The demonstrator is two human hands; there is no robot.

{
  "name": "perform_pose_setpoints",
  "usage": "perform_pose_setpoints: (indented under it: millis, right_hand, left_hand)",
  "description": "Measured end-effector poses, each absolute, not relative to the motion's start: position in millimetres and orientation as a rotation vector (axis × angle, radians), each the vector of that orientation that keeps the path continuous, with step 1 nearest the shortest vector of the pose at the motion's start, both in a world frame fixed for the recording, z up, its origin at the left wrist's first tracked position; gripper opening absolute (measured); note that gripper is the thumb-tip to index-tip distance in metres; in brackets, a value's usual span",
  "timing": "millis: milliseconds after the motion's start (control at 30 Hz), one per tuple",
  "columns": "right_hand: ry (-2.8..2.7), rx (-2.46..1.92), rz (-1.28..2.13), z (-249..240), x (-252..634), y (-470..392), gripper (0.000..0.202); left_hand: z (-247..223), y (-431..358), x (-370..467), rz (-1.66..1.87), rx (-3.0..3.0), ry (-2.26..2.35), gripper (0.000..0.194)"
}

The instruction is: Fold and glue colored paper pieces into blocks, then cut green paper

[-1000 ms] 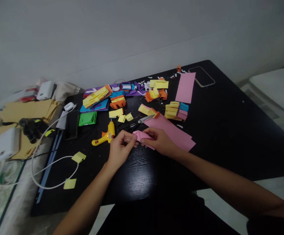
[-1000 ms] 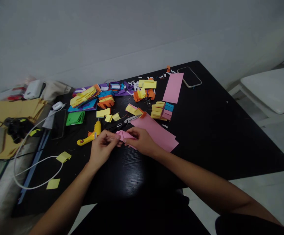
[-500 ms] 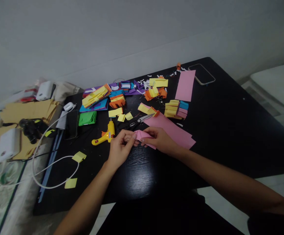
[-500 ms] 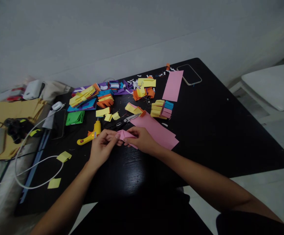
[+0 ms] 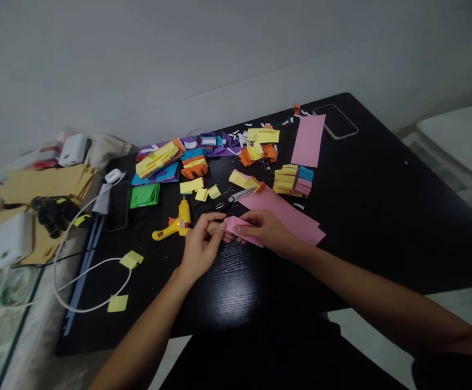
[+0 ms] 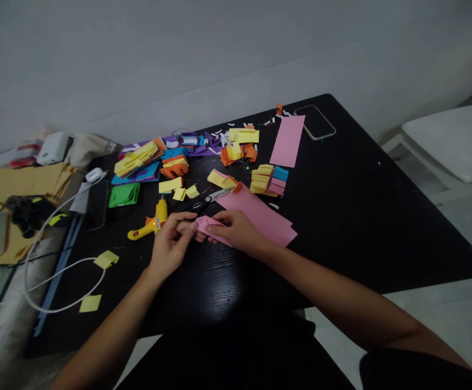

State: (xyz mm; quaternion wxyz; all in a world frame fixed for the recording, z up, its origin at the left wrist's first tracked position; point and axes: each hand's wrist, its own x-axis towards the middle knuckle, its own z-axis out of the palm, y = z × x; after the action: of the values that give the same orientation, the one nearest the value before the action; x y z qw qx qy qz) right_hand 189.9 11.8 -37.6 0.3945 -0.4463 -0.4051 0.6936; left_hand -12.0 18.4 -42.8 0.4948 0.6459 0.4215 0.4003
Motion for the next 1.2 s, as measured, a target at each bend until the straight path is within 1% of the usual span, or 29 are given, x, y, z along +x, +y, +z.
perform_pose_setpoints:
  millis: [200, 533, 767, 1067, 1200]
  right_hand:
    - [-1.0, -1.132, 1.782, -40.7, 189.8, 12.4, 0.023]
    - [-1.137, -1.154, 1.614, -35.4, 189.2, 10.2, 0.024]
    - [-1.146, -1.12, 1.51, -40.4, 188.5, 11.9, 0.024]
    - [-1.185, -1.109, 1.475, -41.7, 187.5, 9.1, 0.02]
    - [-1.183, -1.102, 1.49, -43.2, 187.7, 9.6, 0.023]
  left_hand:
    - [-41.1, 19.1, -13.2, 0.97, 1.607, 0.991, 0.025]
    - [-39.3, 18.0, -8.9, 1.02, 1.653, 0.974, 0.026]
    - [-38.4, 14.3, -6.8, 1.013, 1.663, 0.977, 0.03]
    - [-41.1, 13.0, -8.1, 1.017, 1.733, 0.986, 0.031]
    - [-41.2, 12.5, -7.1, 1.047, 1.717, 1.022, 0.029]
